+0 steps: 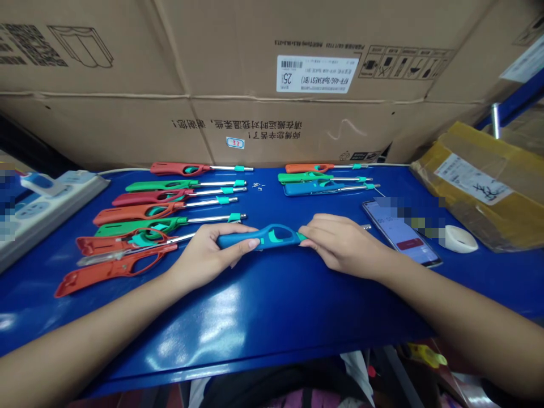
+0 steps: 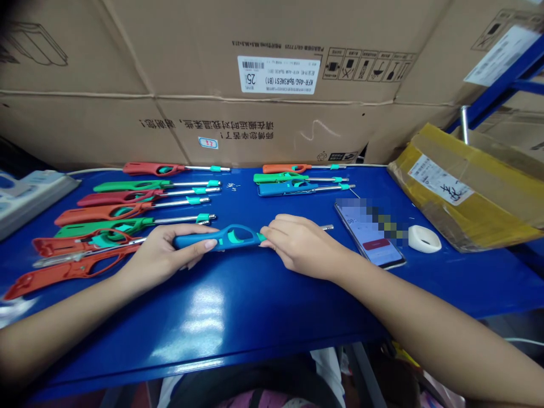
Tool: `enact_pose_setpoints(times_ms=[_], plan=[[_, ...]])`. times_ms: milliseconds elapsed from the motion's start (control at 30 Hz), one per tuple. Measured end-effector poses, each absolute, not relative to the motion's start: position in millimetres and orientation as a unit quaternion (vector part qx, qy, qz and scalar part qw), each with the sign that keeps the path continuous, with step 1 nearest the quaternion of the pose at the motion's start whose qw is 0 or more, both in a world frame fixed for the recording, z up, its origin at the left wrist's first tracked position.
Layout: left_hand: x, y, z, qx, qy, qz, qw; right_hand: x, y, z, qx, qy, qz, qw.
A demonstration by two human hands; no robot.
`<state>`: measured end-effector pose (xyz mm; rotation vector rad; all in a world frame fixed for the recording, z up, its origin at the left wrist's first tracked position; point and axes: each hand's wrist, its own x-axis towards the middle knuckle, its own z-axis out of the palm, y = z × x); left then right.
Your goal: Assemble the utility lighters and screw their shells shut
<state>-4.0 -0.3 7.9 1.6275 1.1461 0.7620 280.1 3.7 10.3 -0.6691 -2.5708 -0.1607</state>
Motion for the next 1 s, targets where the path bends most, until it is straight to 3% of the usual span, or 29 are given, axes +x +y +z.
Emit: enact_pose_setpoints(times_ms=[467, 667, 767, 1000], plan=[[-7.8, -2.0, 0.8, 0.847, 0.306, 0.400, 0.171, 279.4, 1.7, 13.0, -0.286, -0.935, 0.005, 0.207], [-3.5, 3.8, 3.0, 0.847, 0.324, 0.377, 0.187, 281.7, 2.9, 22.6, -0.402, -0.891, 0.081, 0.195], [-5.1, 5.5, -1.4, 0.874, 0.328, 0.314, 0.174, 285.3, 5.9, 25.8, -0.454, -0.875, 0.088, 0.139], [-11.8, 6.4, -0.8, 0.904, 0.323, 0.239, 0.143, 303.3, 19.7, 36.8, -0.435, -0.893, 0.100, 0.053]])
